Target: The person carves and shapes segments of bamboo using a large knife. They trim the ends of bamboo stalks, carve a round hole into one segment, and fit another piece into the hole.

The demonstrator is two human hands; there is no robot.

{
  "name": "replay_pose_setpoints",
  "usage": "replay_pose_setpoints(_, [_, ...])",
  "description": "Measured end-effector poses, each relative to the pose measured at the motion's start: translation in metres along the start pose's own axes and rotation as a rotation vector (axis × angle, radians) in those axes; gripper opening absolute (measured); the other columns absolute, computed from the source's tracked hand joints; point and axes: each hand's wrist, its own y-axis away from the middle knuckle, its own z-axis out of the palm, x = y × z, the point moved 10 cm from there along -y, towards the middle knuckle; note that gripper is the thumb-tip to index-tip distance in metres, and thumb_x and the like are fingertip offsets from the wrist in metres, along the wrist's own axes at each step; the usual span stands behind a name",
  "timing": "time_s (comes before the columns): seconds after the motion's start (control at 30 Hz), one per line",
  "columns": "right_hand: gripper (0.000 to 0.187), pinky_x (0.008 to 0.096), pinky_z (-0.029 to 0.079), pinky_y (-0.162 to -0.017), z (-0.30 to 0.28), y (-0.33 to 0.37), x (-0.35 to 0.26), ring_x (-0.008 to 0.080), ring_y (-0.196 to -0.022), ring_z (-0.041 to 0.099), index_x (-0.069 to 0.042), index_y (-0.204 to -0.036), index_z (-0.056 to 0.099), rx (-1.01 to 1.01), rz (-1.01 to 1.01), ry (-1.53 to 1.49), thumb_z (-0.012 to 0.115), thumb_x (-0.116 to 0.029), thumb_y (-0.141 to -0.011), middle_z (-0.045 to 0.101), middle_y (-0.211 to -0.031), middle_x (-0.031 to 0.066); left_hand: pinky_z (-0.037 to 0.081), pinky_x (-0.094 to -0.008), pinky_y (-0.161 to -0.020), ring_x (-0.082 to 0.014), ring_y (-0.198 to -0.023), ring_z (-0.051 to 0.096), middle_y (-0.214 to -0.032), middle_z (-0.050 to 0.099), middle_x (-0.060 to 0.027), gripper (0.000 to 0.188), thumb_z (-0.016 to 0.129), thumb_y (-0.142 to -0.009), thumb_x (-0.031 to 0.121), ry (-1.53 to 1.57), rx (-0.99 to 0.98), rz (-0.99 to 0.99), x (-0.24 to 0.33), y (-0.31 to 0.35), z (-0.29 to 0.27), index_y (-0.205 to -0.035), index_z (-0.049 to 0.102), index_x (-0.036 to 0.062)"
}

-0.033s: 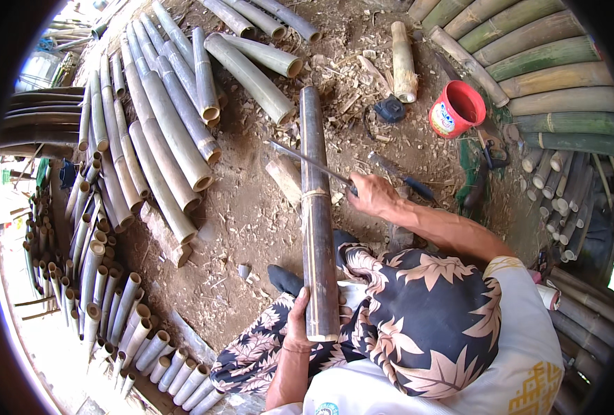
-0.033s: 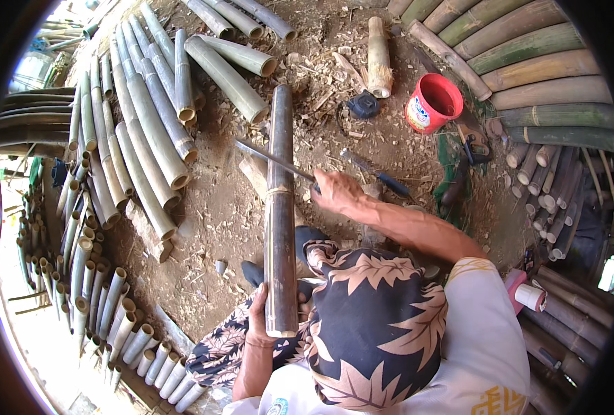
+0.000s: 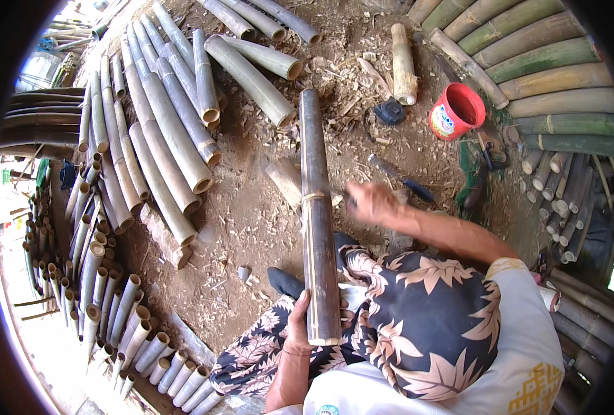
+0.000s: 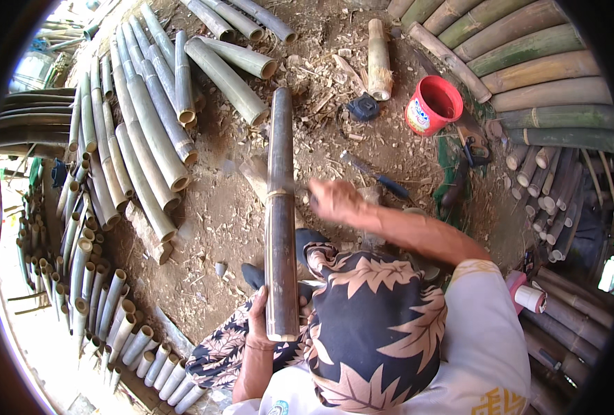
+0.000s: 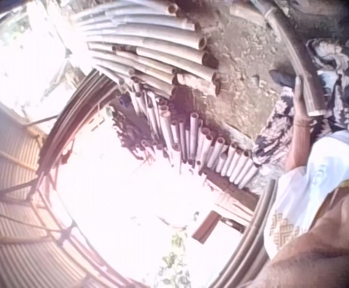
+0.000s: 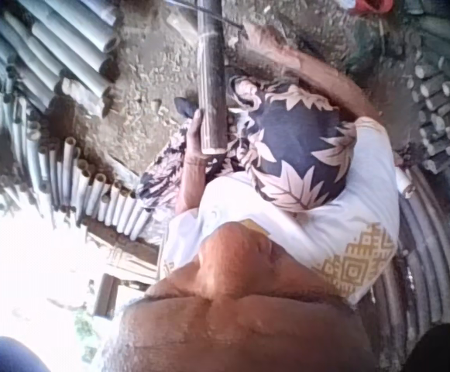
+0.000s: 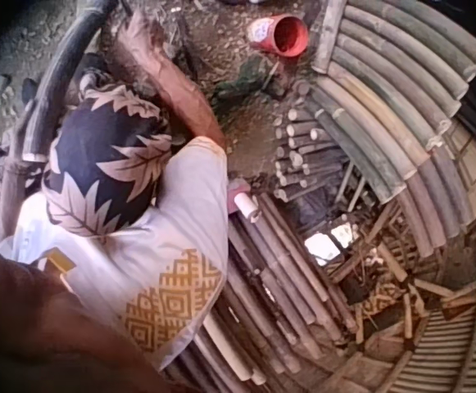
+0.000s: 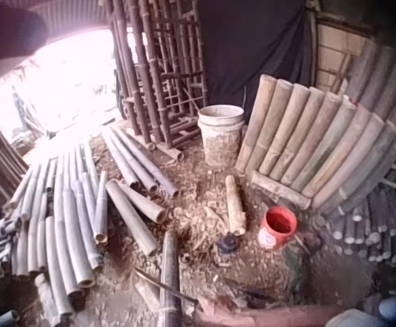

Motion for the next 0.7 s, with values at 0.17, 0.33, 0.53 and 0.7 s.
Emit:
replay_pose_setpoints(0.17, [0.020,0.0269,0.039,-0.030,-0.007,0.020,-0.031,0.0107,-0.042,0.043,-0.007,-0.080,0.049,0.250,-0.358,0.004,0.059,-0.020,-0.092,0.047,-0.056,0.0014,0.059,-0.0433,-0.078,-0.0349,-0.089,0.069,-0.106,0.065,-0.0259,0.069,0.045,-0.095,0.053,-0.029,0.081,0.034,0.000,-0.008,-0.011,-0.134,0.046,-0.0032])
replay_pose_setpoints(0.33, [0.020,0.0294,0.043,-0.032,-0.018,0.030,-0.069,0.0129,-0.042,0.048,-0.006,-0.079,0.054,0.209,-0.558,-0.132,0.059,-0.020,-0.091,0.051,-0.058,0.0031,0.060,-0.0403,-0.071,-0.0322,-0.082,0.070,-0.108,0.065,-0.0218,0.078,0.049,-0.092,0.063,0.005,0.054,0.041,-0.001,-0.004,-0.011,-0.133,0.047,-0.0027])
replay_pose_setpoints(0.53, [0.015,0.0244,0.036,-0.030,0.004,-0.012,0.014,0.0106,-0.039,0.040,-0.004,-0.088,0.051,0.042,0.035,-0.039,0.060,-0.016,-0.090,0.051,-0.058,0.0014,0.060,-0.0466,-0.075,-0.0376,-0.091,0.069,-0.112,0.063,-0.0227,0.080,0.047,-0.093,0.064,0.042,0.031,0.043,-0.007,-0.003,-0.016,-0.134,0.045,-0.0047])
replay_pose_setpoints(0.7, [0.017,0.0271,0.037,-0.029,-0.008,0.010,-0.039,0.0107,-0.041,0.045,-0.005,-0.083,0.054,0.201,-0.381,0.002,0.059,-0.018,-0.092,0.051,-0.057,0.0029,0.055,-0.0529,-0.085,-0.0463,-0.098,0.064,-0.114,0.059,-0.0268,0.076,0.041,-0.096,0.060,0.035,0.068,0.019,-0.010,-0.006,-0.023,-0.136,0.042,-0.0036])
